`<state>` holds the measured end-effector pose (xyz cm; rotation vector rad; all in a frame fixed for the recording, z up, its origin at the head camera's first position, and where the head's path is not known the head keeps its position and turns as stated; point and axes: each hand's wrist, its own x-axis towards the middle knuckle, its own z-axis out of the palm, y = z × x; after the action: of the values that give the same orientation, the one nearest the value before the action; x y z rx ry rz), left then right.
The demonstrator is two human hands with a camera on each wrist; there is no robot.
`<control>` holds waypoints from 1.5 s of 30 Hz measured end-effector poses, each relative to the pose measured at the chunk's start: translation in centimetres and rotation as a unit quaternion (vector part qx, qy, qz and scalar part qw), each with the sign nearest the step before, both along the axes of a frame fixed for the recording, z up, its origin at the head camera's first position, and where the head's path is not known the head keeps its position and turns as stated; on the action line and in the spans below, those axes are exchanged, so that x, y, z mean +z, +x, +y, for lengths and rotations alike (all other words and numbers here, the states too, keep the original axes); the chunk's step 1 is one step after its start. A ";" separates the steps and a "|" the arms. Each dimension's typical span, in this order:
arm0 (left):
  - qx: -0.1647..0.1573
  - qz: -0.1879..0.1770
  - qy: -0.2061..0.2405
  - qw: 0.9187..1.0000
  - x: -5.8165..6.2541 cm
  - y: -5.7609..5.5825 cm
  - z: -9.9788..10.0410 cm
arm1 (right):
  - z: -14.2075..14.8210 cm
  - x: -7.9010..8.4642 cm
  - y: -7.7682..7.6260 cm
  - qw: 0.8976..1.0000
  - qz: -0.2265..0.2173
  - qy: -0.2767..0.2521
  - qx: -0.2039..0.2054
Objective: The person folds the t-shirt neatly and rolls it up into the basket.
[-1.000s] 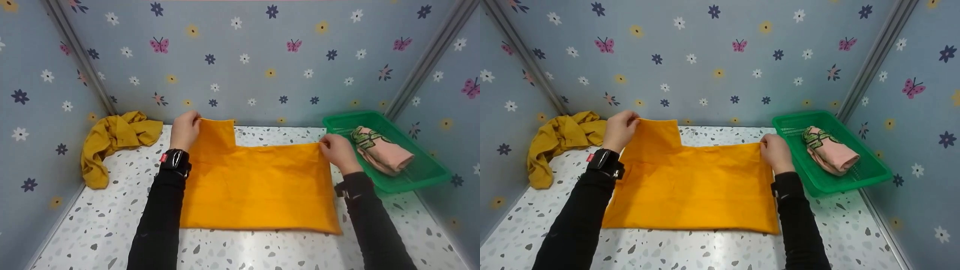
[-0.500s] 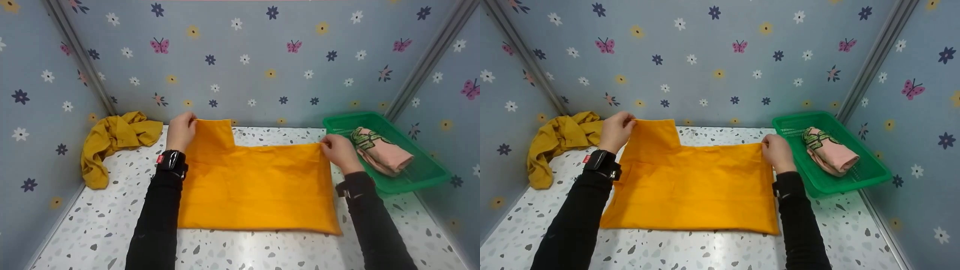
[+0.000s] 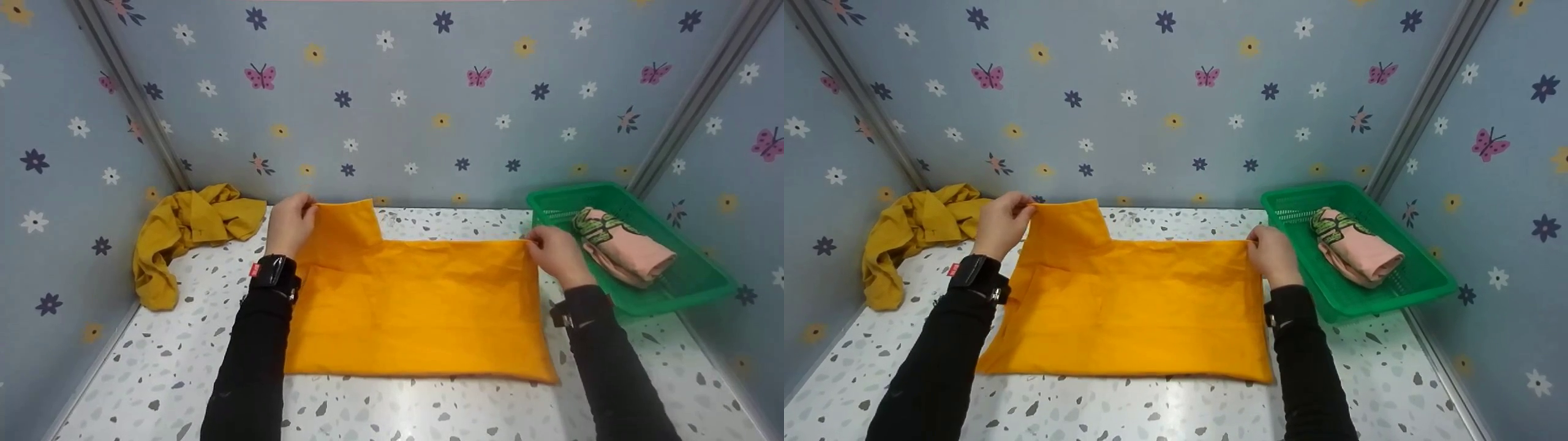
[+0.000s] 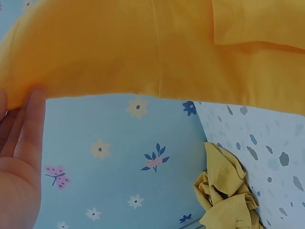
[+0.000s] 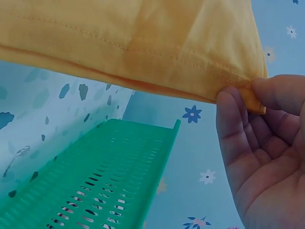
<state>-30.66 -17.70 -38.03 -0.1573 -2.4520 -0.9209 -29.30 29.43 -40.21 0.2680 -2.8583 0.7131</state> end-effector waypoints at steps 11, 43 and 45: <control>-0.014 -0.009 0.007 1.000 -1.9 0.7 -0.6 | 0.5 -1.6 -0.1 1.000 -0.014 -0.002 0.006; -0.144 0.065 0.007 0.987 -8.0 8.7 -4.3 | 2.3 -4.1 2.1 0.998 -0.030 0.023 0.056; -0.148 0.058 0.006 0.987 -8.3 9.2 -4.6 | 2.6 -4.2 2.1 0.997 -0.023 0.028 0.069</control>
<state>-21.49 -22.32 -46.33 -0.5678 -2.3521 -1.0165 -27.22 32.02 -44.39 0.4670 -2.9296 0.6716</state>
